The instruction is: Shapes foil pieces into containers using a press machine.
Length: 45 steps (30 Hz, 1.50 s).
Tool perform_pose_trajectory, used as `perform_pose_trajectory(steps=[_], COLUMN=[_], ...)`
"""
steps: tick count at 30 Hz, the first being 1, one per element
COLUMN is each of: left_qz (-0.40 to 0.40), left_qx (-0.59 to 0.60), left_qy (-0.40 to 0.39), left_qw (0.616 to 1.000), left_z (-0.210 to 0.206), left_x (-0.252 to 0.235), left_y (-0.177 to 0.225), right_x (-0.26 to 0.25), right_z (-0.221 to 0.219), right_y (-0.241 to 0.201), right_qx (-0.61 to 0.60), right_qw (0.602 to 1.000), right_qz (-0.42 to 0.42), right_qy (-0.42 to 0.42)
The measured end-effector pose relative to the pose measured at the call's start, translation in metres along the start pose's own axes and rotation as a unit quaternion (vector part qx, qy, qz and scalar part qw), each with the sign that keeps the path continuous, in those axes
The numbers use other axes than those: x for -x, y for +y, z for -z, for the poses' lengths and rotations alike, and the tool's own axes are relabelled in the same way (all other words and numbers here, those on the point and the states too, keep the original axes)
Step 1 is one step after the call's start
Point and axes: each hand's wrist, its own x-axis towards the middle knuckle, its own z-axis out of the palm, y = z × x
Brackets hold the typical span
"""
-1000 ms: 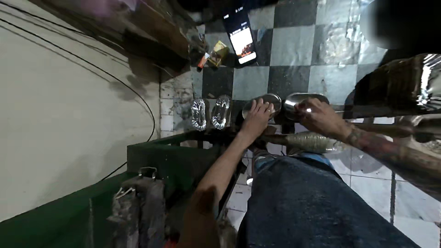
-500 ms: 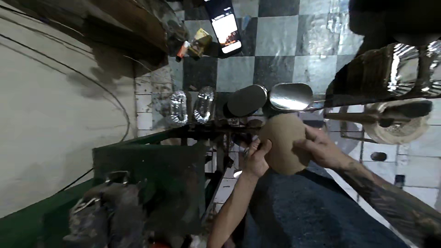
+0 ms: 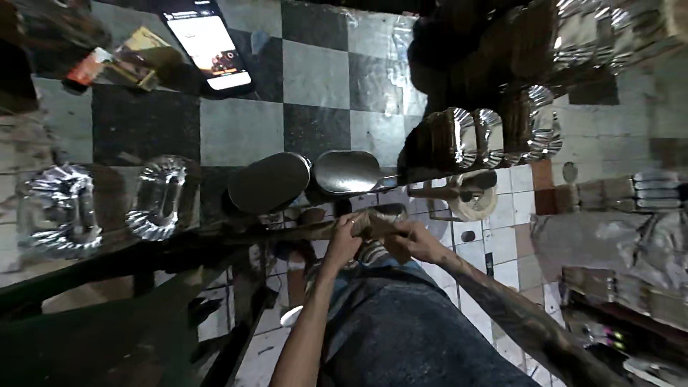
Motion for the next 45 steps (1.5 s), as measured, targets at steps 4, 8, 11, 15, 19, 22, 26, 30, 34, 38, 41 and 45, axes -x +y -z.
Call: perform_pose_trajectory(steps=[4,8,11,15,19,22,26,30,34,38,41,45], left_qz=[0.092,0.06,-0.012,-0.149,-0.19,-0.199,0.02,0.281,0.309,0.347,0.275,0.224], left_qx=[-0.215,-0.117,-0.127,0.031,0.12,0.147,0.056,-0.079,-0.129,-0.076,-0.153,-0.077], left_qy=[-0.099,-0.049,0.146,0.469,0.659,0.708,0.711,0.641,0.605,0.501,0.623,0.64], left_qw=[0.967,0.99,0.981,0.87,0.717,0.662,0.701,0.71,0.722,0.789,0.716,0.731], left_z=[-0.025,-0.007,0.052,0.117,0.213,0.281,0.287,0.252,0.201,0.179,0.146,0.075], left_x=[-0.072,-0.041,0.046,0.165,0.214,0.235,0.284,0.33,0.4,0.476,0.48,0.437], left_y=[0.017,0.034,0.052,0.045,0.032,0.025,0.017,-0.079,-0.108,-0.17,-0.188,-0.145], right_x=[0.024,0.026,0.008,-0.025,-0.043,-0.046,-0.051,-0.055,-0.057,-0.104,-0.134,-0.064], right_z=[-0.014,-0.027,-0.026,-0.051,-0.102,-0.139,-0.19,-0.247,-0.311,-0.395,-0.456,-0.528], right_y=[0.006,-0.023,-0.037,-0.084,-0.138,-0.161,-0.193,-0.22,-0.232,-0.283,-0.304,-0.285], right_qx=[0.235,0.344,0.388,0.432,0.464,0.481,0.535,0.581,0.495,0.399,0.469,0.497], right_qw=[0.951,0.872,0.852,0.83,0.801,0.782,0.749,0.692,0.666,0.571,0.543,0.573], right_qz=[-0.07,-0.088,-0.037,0.087,0.207,0.242,0.185,0.175,0.483,0.692,0.666,0.613], right_qy=[-0.189,-0.337,-0.35,-0.342,-0.317,-0.313,-0.344,-0.392,-0.279,-0.189,-0.205,-0.22])
